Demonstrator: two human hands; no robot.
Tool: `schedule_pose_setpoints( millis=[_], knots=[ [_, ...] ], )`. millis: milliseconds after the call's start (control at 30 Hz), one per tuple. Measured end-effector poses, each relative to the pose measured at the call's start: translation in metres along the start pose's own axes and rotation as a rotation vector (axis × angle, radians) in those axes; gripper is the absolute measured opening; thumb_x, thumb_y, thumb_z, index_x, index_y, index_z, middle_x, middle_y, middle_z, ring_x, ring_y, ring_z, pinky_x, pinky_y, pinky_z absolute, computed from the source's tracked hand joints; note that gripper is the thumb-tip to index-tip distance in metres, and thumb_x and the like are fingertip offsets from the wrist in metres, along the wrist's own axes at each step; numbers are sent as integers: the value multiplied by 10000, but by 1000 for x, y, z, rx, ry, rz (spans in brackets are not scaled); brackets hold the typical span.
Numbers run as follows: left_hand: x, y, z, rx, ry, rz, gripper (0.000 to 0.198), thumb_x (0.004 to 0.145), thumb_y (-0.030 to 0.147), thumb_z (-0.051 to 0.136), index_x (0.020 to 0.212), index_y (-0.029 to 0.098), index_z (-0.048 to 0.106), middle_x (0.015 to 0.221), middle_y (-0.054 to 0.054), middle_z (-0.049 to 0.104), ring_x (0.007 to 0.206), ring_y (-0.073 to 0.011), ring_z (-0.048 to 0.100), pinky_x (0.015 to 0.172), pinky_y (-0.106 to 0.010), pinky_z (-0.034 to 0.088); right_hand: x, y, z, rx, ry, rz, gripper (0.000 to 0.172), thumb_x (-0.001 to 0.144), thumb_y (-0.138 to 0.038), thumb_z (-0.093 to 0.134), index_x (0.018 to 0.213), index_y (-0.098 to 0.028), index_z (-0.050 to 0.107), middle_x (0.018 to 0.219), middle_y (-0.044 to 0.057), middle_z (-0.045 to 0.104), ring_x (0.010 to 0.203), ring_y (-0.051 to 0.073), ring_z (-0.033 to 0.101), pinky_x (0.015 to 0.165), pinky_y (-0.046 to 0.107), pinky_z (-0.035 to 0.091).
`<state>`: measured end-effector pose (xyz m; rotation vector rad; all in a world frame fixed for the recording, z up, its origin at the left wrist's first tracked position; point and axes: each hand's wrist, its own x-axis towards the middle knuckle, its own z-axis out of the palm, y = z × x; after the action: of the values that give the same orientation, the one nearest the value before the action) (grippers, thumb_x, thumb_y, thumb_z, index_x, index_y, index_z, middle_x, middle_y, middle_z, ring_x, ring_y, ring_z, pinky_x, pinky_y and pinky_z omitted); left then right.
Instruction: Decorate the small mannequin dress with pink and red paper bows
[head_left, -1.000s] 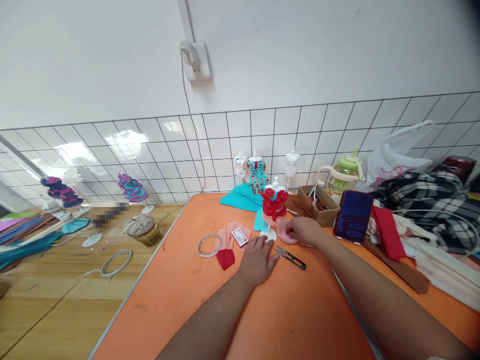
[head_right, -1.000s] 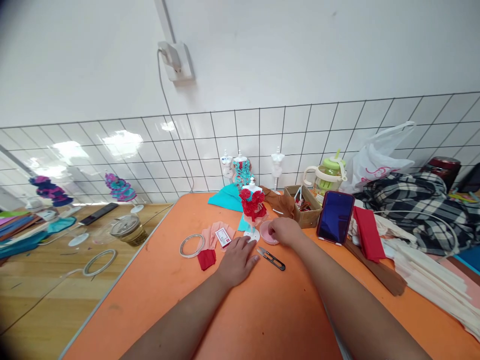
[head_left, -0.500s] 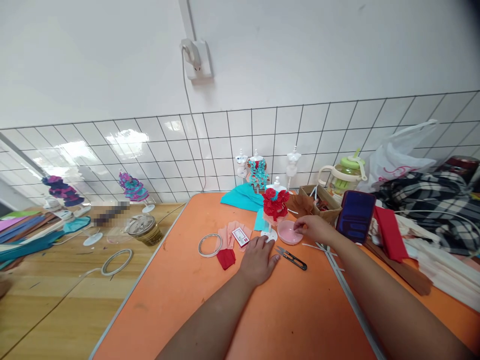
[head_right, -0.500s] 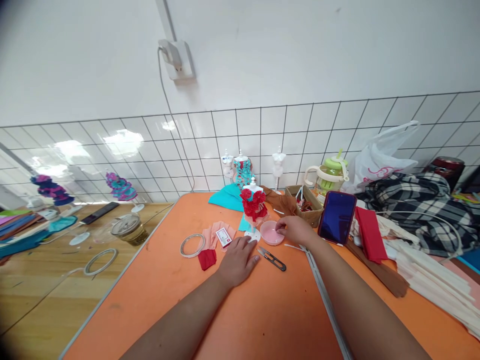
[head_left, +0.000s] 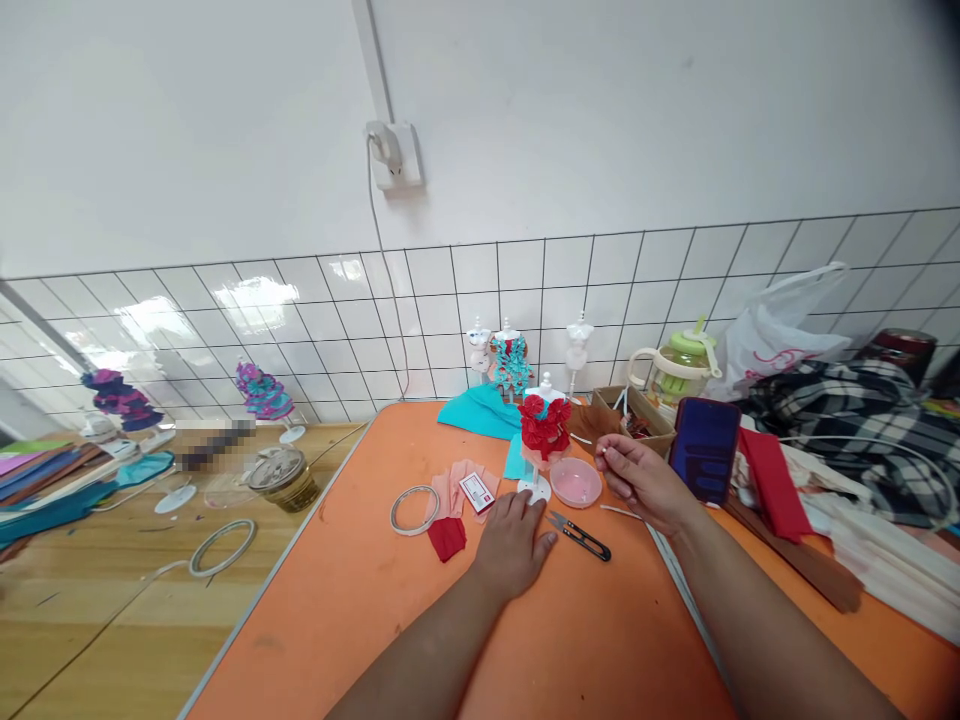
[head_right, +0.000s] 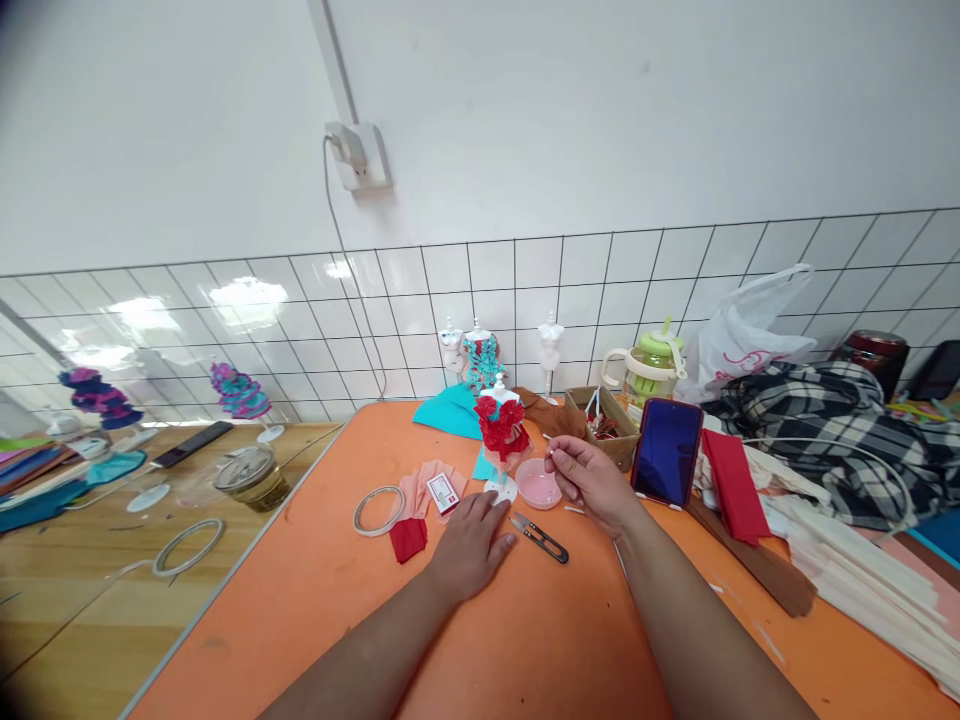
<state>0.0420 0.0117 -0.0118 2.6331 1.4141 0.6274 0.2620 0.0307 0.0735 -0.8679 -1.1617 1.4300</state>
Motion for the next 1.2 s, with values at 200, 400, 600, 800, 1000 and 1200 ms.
schedule_pose_setpoints(
  millis=[200,400,600,800,1000,1200],
  knots=[
    [1,1,0,6,6,0,424,893,460,386,1253,248,454,1278,-83,469,1166,-259,404,991,-443,343,-10,-8,14,-11,-25,-26,324,733,-496,628,832,-216,500,686,-41,527,376,18,288,353,167,205],
    [1,-2,1,4,11,14,454,899,458,374,1285,223,422,1292,-104,462,1191,-258,399,1012,-445,324,-2,9,10,-597,88,-88,270,767,-445,580,866,-197,613,741,9,616,495,84,457,474,219,343],
    [1,0,2,-35,51,30,425,895,431,399,1259,218,455,1289,-108,470,1197,-261,405,1005,-454,336,22,31,-5,-1577,58,3,185,789,-234,511,870,-227,677,929,37,671,828,171,592,639,238,357],
    [1,-20,-23,-99,193,-37,303,902,317,399,1140,223,561,1089,-79,582,1045,-228,511,913,-404,411,30,43,-8,-1671,13,51,225,806,-223,501,908,-237,701,953,53,674,860,188,604,624,247,343],
    [-2,-79,-66,-13,424,-247,224,871,263,440,934,207,647,924,-62,647,894,-230,552,814,-388,421,6,33,-21,-1520,165,-66,250,859,-290,437,936,-267,674,975,11,655,865,154,597,656,229,369],
    [-5,-58,-47,-60,424,-28,209,857,217,458,954,190,642,847,-63,650,837,-211,554,767,-359,426,-32,-2,-61,-1473,354,95,275,832,-406,446,913,-273,673,922,13,682,810,191,608,620,255,382]
  ],
)
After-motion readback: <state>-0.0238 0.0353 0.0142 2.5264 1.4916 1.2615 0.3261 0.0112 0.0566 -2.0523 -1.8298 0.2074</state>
